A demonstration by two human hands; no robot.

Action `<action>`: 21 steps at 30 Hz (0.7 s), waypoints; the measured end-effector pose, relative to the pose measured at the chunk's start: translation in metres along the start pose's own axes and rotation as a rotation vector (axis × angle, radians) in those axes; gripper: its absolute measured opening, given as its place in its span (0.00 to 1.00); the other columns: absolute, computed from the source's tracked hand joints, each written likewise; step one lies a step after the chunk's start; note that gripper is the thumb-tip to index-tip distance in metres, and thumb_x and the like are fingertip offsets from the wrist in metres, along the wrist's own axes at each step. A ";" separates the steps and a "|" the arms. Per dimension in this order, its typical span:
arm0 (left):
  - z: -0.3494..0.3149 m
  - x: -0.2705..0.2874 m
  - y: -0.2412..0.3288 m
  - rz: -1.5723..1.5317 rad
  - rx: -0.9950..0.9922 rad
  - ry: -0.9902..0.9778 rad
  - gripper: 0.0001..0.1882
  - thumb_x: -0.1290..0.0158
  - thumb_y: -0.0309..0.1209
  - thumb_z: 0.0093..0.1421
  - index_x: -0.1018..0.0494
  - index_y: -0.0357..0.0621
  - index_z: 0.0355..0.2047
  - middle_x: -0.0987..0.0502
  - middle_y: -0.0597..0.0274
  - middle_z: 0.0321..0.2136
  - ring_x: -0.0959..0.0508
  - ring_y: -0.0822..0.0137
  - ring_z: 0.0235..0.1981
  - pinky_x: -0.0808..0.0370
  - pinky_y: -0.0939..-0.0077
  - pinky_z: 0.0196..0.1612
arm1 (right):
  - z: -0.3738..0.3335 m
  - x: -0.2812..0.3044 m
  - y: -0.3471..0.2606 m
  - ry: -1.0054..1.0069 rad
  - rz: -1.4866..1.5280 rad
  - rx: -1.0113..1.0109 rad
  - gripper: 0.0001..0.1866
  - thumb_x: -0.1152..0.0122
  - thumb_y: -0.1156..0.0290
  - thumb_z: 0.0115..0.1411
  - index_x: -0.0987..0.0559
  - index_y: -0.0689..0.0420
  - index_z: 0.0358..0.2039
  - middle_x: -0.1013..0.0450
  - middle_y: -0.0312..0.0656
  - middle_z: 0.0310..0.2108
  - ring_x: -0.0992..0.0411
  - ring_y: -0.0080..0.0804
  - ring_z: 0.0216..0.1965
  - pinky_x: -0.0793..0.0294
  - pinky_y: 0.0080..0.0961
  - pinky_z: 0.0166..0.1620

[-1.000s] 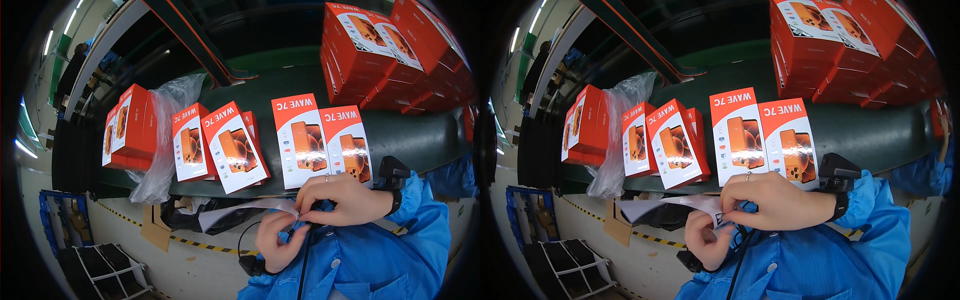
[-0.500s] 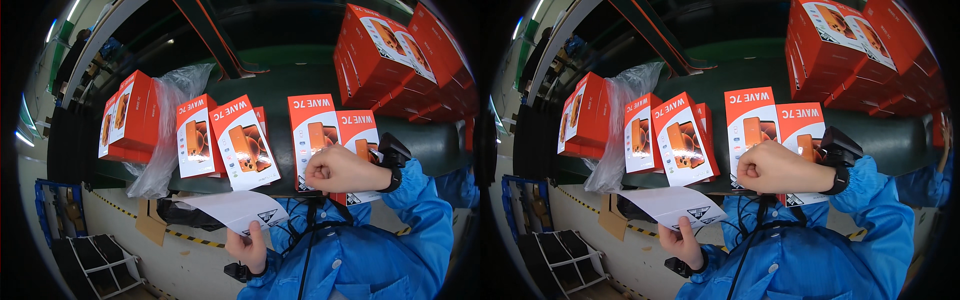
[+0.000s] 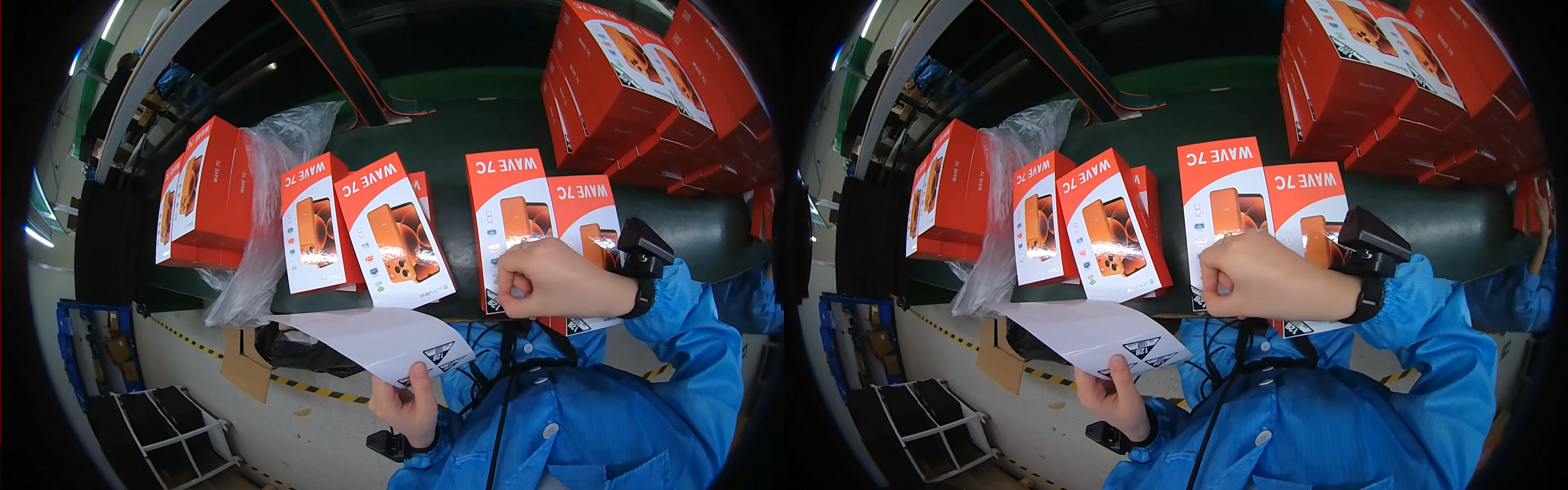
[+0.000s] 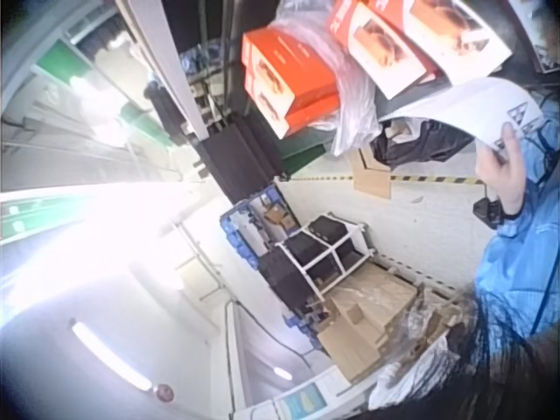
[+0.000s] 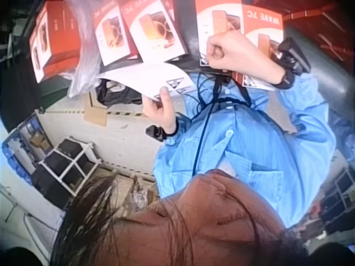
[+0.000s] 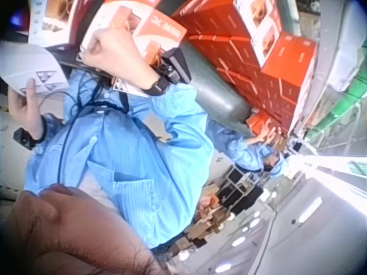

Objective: Applying labels to smartphone boxes and stacking them on an assembly line.

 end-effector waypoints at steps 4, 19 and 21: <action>-0.005 0.004 -0.002 -0.201 -0.001 0.102 0.18 0.46 0.27 0.54 0.33 0.27 0.42 0.24 0.48 0.33 0.23 0.68 0.31 0.28 0.79 0.33 | -0.004 0.009 0.000 0.126 -0.157 0.071 0.11 0.39 0.72 0.47 0.34 0.59 0.22 0.33 0.38 0.20 0.32 0.25 0.20 0.33 0.23 0.28; -0.022 -0.119 -0.064 -0.709 0.526 -0.355 0.26 0.66 0.36 0.65 0.47 0.29 0.58 0.39 0.50 0.57 0.38 0.61 0.58 0.45 0.67 0.61 | -0.153 -0.034 0.085 0.714 0.361 -0.023 0.51 0.32 0.69 0.46 0.56 0.64 0.63 0.54 0.55 0.62 0.54 0.45 0.64 0.54 0.34 0.63; -0.018 -0.122 -0.042 -0.695 0.586 -0.351 0.25 0.65 0.37 0.64 0.42 0.28 0.54 0.36 0.49 0.54 0.35 0.60 0.55 0.44 0.66 0.59 | -0.150 -0.034 0.083 0.700 0.209 -0.004 0.53 0.30 0.68 0.44 0.56 0.64 0.63 0.54 0.56 0.62 0.55 0.47 0.65 0.53 0.35 0.63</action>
Point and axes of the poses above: each hand's wrist, its own z-axis towards the middle knuckle, its own x-axis out of the back of the hand, y = z × x, the point moved 6 cm from there along z, towards the middle knuckle
